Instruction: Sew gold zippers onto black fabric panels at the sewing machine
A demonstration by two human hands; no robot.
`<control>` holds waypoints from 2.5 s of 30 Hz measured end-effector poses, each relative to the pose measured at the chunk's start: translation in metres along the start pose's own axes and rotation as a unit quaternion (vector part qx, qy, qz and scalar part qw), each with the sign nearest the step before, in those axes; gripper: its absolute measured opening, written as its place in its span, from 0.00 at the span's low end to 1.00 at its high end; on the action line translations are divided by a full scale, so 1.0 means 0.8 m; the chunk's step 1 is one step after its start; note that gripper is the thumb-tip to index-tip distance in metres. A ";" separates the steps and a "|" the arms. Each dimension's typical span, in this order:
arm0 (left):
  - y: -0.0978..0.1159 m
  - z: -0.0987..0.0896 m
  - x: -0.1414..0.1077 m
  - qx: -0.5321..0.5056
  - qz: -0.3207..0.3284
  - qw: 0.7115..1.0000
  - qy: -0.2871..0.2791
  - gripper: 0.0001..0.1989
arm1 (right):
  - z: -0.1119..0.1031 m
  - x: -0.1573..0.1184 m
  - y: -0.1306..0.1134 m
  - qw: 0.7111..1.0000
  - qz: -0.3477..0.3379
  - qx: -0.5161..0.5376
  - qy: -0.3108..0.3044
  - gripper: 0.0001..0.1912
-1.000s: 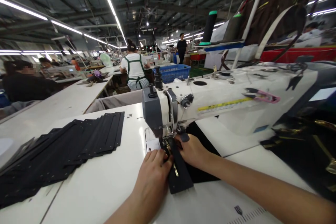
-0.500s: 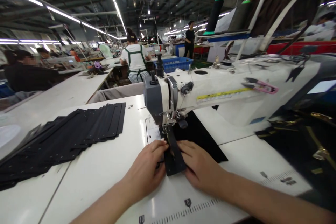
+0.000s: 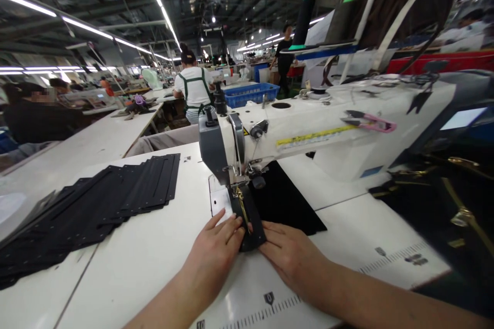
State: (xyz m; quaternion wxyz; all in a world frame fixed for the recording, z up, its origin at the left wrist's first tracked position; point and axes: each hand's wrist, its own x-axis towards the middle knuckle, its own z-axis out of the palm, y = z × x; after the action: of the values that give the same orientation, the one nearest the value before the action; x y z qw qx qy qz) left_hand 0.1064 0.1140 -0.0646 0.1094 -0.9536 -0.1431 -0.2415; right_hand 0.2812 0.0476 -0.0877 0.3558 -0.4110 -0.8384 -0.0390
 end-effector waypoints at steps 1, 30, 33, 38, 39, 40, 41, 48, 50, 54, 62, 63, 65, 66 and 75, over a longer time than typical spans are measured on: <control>-0.001 0.000 0.001 0.002 0.002 1.000 -0.001 0.15 | 0.000 0.002 0.001 1.000 -0.002 0.000 0.005 0.15; -0.054 0.032 0.009 -0.028 -0.042 0.999 -0.013 0.11 | 0.013 0.041 0.048 0.999 0.036 -0.001 -0.008 0.12; -0.049 0.037 0.000 -0.013 -0.021 1.000 0.016 0.11 | 0.013 0.036 0.045 1.000 0.026 -0.003 -0.015 0.13; -0.052 0.056 -0.001 0.018 -0.013 0.998 0.051 0.09 | 0.013 0.037 0.046 1.000 0.024 -0.003 -0.012 0.13; -0.054 0.057 0.000 0.020 -0.011 0.998 0.052 0.09 | 0.013 0.039 0.047 1.000 0.026 -0.007 -0.010 0.13; -0.055 0.057 0.001 0.020 -0.013 0.998 0.052 0.09 | 0.013 0.040 0.048 0.999 0.028 -0.012 -0.009 0.13; -0.056 0.057 0.002 0.019 -0.016 0.999 0.048 0.09 | 0.013 0.041 0.048 0.999 0.029 -0.018 -0.010 0.13; -0.061 0.059 0.006 0.012 -0.037 0.999 0.001 0.09 | 0.013 0.047 0.055 0.998 0.048 -0.014 -0.049 0.12; -0.062 0.059 0.006 0.014 -0.037 0.999 -0.003 0.09 | 0.013 0.047 0.056 0.997 0.052 -0.013 -0.054 0.13; -0.060 0.054 0.007 0.018 -0.032 0.999 -0.018 0.10 | 0.014 0.048 0.057 0.997 0.056 -0.023 -0.053 0.12; -0.060 0.039 0.016 0.010 -0.039 0.999 -0.027 0.07 | 0.010 0.047 0.054 0.997 0.043 -0.044 -0.039 0.10; -0.060 0.038 0.017 0.008 -0.040 0.999 -0.018 0.06 | 0.009 0.048 0.053 0.997 0.035 -0.062 -0.028 0.10; -0.059 0.037 0.018 0.005 -0.041 0.999 0.006 0.06 | 0.008 0.050 0.050 0.994 0.021 -0.112 0.008 0.12; -0.058 0.036 0.019 0.001 -0.038 0.999 0.015 0.05 | 0.008 0.051 0.049 0.991 0.020 -0.133 0.027 0.12; -0.061 0.036 0.018 -0.040 -0.047 0.998 0.017 0.07 | 0.023 0.062 0.067 0.995 0.049 -0.075 -0.042 0.08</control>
State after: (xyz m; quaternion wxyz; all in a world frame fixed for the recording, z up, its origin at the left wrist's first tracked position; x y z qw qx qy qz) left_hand 0.1151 0.1711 -0.0754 0.0620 -0.9452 -0.1760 -0.2678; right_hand 0.2890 0.1219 -0.0823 0.2903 -0.4782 -0.8262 -0.0670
